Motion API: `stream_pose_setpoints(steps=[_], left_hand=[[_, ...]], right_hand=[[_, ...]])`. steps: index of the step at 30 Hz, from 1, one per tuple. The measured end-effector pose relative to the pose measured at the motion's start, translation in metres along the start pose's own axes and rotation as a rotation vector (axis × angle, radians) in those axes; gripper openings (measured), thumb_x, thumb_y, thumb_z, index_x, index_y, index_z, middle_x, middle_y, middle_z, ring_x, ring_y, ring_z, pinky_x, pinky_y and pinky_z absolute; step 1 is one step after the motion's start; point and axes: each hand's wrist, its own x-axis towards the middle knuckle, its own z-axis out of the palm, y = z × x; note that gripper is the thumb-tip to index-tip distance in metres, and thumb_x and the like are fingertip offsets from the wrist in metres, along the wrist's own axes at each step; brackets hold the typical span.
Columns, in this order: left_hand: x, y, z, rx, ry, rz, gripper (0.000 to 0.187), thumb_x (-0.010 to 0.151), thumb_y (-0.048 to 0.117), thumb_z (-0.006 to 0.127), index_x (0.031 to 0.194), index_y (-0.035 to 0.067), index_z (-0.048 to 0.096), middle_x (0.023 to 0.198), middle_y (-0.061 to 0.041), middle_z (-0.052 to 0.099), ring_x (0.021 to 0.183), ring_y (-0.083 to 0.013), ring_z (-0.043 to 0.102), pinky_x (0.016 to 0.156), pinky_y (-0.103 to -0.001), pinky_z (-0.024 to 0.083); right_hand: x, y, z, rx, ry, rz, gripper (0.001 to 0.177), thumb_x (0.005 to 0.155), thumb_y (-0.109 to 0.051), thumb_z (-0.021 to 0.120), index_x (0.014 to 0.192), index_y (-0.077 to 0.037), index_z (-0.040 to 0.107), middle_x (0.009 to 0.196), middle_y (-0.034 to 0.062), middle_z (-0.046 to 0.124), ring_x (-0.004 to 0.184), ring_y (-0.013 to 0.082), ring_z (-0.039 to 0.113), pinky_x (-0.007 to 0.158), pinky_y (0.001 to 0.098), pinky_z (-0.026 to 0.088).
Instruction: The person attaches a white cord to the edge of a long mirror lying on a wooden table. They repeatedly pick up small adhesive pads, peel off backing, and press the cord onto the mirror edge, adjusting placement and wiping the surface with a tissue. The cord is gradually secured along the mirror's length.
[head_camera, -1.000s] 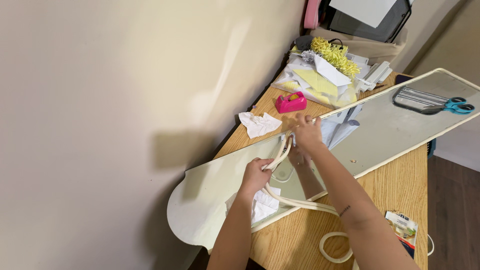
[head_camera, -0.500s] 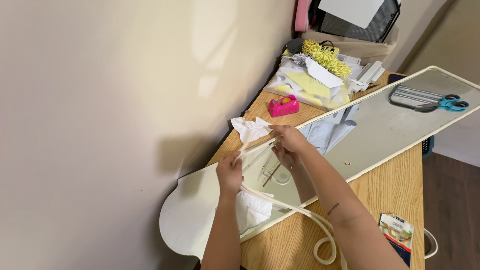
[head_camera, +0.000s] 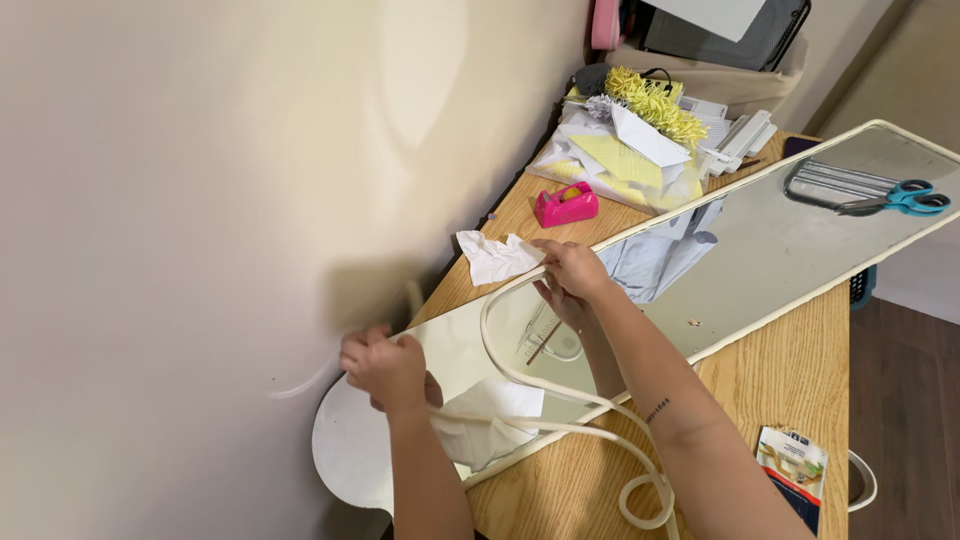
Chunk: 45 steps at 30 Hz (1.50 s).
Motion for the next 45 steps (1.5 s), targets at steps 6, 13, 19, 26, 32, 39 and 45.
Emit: stream_pose_setpoints(steps=[6,13,19,26,32,39,45], left_hand=[[-0.041,0.056,0.028,-0.474,-0.552,0.087,0.042,0.082,0.034,0.077,0.112,0.006,0.069,0.107,-0.014,0.066,0.1,-0.0316,0.063,0.086,-0.044,0.052],[-0.035,0.067,0.075,-0.272,-0.63,0.112,0.016,0.089,0.017,0.066,0.097,0.005,0.072,0.104,-0.016,0.07,0.096,-0.0348,0.067,0.085,-0.046,0.054],[-0.007,0.054,0.086,-0.617,-0.604,0.015,0.015,0.088,0.008,0.066,0.1,0.001,0.073,0.095,-0.018,0.074,0.087,-0.0347,0.071,0.081,-0.042,0.056],[0.01,0.035,0.074,-0.714,-0.707,-0.1,0.019,0.082,0.007,0.073,0.099,0.001,0.078,0.097,-0.014,0.074,0.087,-0.0269,0.073,0.081,-0.035,0.057],[0.005,0.031,0.076,-0.727,-0.685,-0.086,0.018,0.079,0.005,0.074,0.097,0.001,0.077,0.098,-0.013,0.076,0.089,-0.0263,0.074,0.083,-0.034,0.057],[0.003,0.03,0.077,-0.698,-0.666,-0.074,0.019,0.079,0.004,0.07,0.097,0.004,0.078,0.1,-0.014,0.077,0.092,-0.0274,0.074,0.087,-0.035,0.057],[0.001,0.03,0.08,-0.682,-0.613,-0.024,0.02,0.077,0.005,0.069,0.095,0.004,0.079,0.102,-0.015,0.076,0.093,-0.0293,0.073,0.088,-0.036,0.056]], right_hand=[[-0.001,-0.003,-0.002,0.013,-0.033,0.024,0.057,0.083,-0.006,0.067,0.137,-0.023,0.062,0.099,0.0081,0.078,0.095,0.0303,0.072,0.087,0.042,0.056],[-0.002,-0.003,0.005,-0.018,-0.028,0.041,0.059,0.083,-0.002,0.063,0.138,-0.022,0.063,0.101,0.0079,0.079,0.097,0.0301,0.071,0.087,0.0417,0.056],[-0.004,-0.01,0.008,0.013,-0.019,-0.001,0.053,0.08,-0.006,0.069,0.132,-0.02,0.067,0.1,0.0076,0.079,0.093,0.0291,0.073,0.088,0.0397,0.057],[-0.003,-0.02,0.021,0.177,0.015,-0.052,0.051,0.079,0.0,0.069,0.127,-0.017,0.072,0.094,0.0109,0.079,0.083,0.0274,0.076,0.084,0.0361,0.061],[-0.005,-0.027,0.03,0.291,0.048,-0.072,0.049,0.077,0.003,0.07,0.123,-0.013,0.073,0.089,0.0116,0.078,0.08,0.0249,0.077,0.081,0.0338,0.062],[0.003,-0.043,0.027,0.19,0.011,0.051,0.056,0.069,0.003,0.07,0.123,-0.013,0.074,0.087,0.0091,0.079,0.08,0.0243,0.076,0.085,0.0339,0.056],[0.001,-0.057,0.04,0.241,0.017,0.114,0.049,0.076,-0.005,0.071,0.123,-0.016,0.073,0.086,0.0069,0.078,0.08,0.0231,0.077,0.083,0.034,0.057]])
